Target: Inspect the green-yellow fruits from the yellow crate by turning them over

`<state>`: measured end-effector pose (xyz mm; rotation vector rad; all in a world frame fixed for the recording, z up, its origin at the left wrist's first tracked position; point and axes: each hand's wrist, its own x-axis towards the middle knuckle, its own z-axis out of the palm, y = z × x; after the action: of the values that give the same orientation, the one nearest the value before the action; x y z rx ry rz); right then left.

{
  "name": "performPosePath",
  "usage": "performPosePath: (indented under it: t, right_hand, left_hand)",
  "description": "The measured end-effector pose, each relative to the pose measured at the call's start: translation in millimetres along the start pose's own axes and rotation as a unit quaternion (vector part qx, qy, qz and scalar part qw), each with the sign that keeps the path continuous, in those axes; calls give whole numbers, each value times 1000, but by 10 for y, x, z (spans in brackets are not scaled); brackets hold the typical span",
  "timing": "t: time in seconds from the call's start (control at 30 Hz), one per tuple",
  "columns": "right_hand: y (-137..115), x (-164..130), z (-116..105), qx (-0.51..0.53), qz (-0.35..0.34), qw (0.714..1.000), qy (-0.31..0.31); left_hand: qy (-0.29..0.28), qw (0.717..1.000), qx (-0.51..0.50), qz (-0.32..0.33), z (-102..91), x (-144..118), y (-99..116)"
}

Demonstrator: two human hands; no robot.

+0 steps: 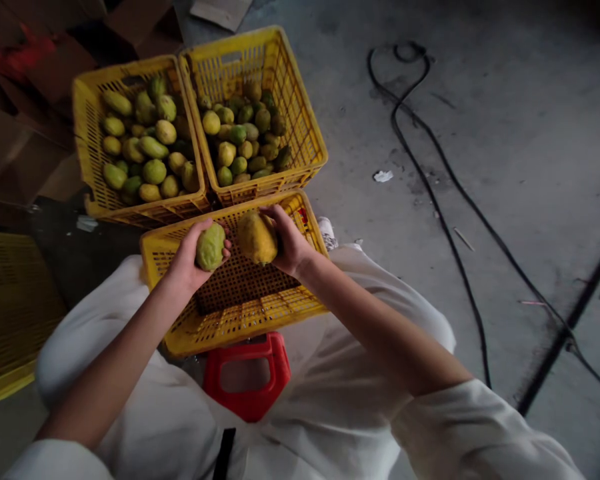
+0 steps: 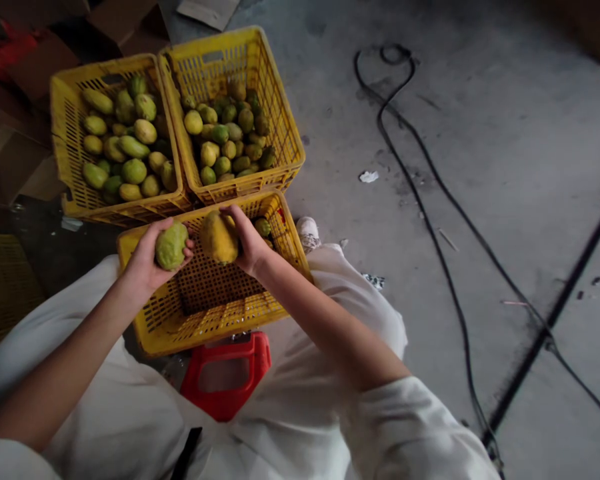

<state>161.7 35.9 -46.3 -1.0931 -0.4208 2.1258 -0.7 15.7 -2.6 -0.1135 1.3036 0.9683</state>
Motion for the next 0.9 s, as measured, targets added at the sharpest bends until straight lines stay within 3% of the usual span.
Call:
performPosePath:
  t: [0.1, 0.37, 0.7, 0.9]
  right_hand:
    - [-11, -19, 41, 9, 27, 1000, -7]
    - [-55, -27, 87, 48, 55, 995, 68]
    - [-7, 39, 42, 69, 78, 992, 75]
    - [-48, -23, 57, 43, 45, 996, 57]
  left_hand:
    - [7, 1000, -8, 0, -14, 27, -34]
    - [62, 997, 6, 51, -48, 95, -100]
    - [47, 998, -17, 29, -60, 112, -97]
    - [65, 997, -14, 42, -33, 89, -91]
